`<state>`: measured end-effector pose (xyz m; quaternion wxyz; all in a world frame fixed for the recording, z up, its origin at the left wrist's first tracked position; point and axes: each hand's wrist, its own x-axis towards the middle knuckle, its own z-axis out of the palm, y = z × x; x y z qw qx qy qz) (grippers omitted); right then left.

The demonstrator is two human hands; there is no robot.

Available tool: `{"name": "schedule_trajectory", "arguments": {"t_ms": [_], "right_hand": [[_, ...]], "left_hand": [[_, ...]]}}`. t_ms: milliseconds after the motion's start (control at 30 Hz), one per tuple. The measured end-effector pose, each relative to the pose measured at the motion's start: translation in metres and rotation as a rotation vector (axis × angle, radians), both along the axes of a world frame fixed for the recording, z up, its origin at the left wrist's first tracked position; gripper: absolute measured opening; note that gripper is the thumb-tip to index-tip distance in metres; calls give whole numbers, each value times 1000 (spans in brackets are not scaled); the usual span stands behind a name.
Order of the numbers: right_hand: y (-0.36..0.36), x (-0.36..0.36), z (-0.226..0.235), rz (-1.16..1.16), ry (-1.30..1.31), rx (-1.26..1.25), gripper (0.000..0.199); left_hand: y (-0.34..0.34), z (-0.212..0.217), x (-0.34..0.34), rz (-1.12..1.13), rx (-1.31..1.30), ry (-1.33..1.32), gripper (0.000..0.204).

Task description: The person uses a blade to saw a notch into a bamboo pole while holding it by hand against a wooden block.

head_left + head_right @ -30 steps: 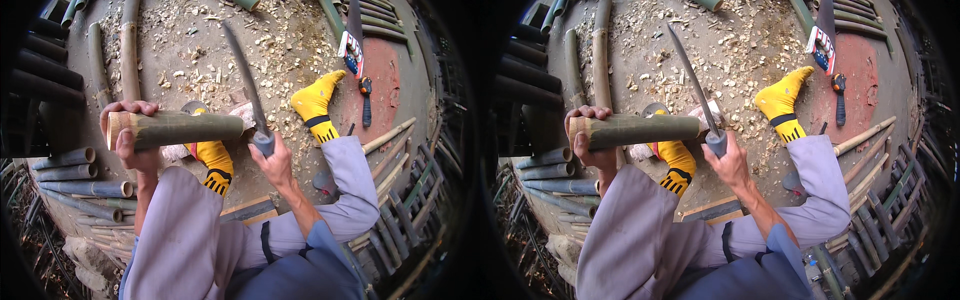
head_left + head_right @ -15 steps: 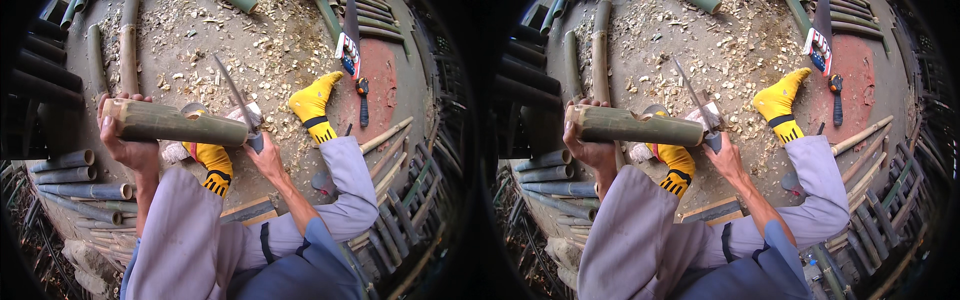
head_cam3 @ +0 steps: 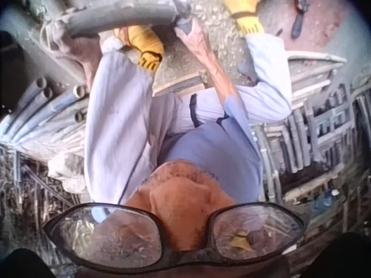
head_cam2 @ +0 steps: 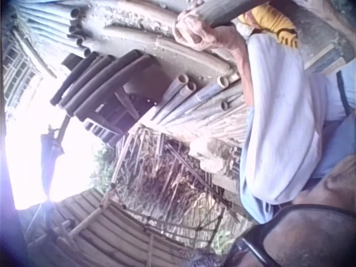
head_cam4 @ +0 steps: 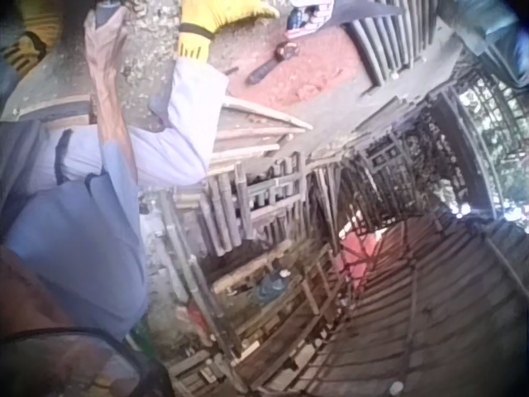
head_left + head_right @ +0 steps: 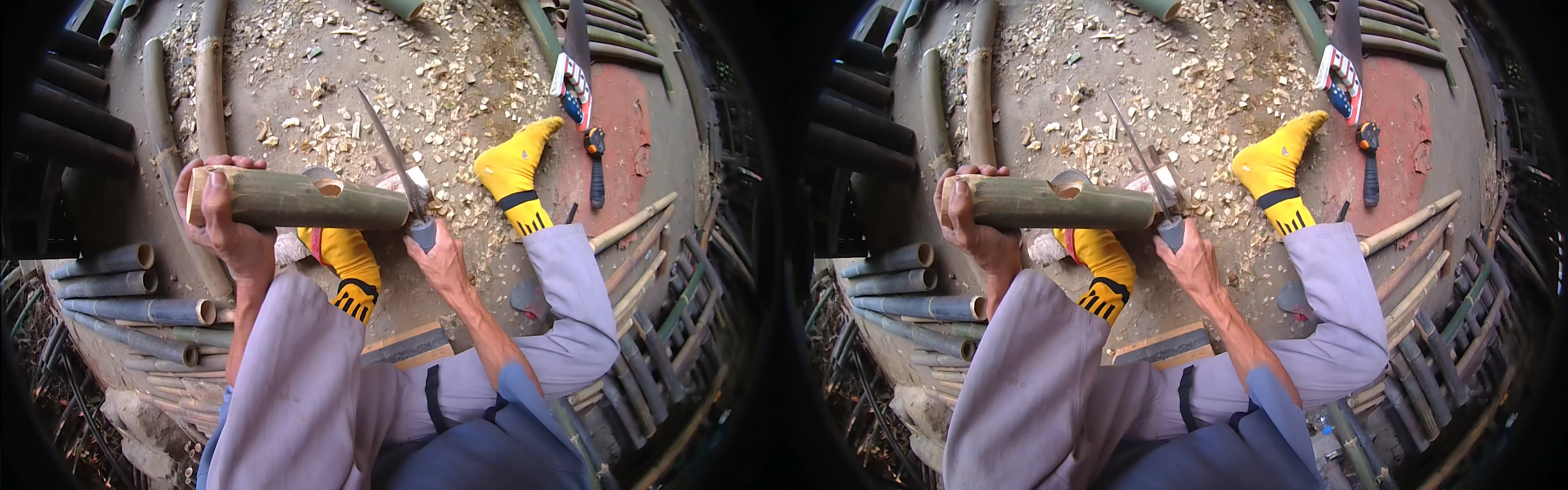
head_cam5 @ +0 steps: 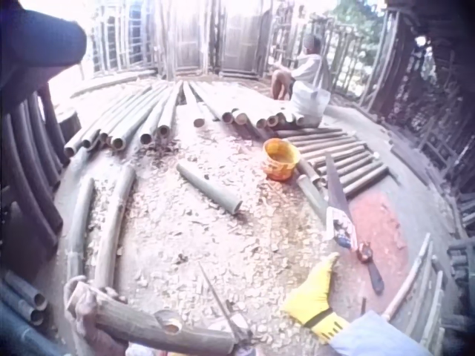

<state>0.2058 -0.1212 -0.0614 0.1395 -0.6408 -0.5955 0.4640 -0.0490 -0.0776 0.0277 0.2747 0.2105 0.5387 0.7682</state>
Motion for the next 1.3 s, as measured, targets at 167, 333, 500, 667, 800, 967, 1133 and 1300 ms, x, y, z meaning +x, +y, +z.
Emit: {"name": "schedule_trajectory", "arguments": {"t_ms": [167,333,500,667,800,967,1133,1300], "right_hand": [[-4,-17,60,-58,216,292,31],[-9,-11,7,6,100,196,30],[-7,-10,38,17,84,53,31],[-8,-19,64,-98,259,439,30],[4,-2,-9,-44,43,-17,37],[10,1,21,-63,122,-4,26],[-2,-9,38,-67,328,352,27],[0,9,-9,46,-61,36,27]], "left_hand": [[-13,-15,-11,-171,127,4,42],[-9,-4,-1,-186,173,10,46],[-7,-2,-1,-207,172,31,46],[-8,-2,1,-168,147,29,46],[-5,-1,7,-208,177,39,46],[-10,-11,-1,-303,203,14,48],[-15,-12,-13,-371,265,19,55],[-16,-12,-13,-408,244,85,55]]}}
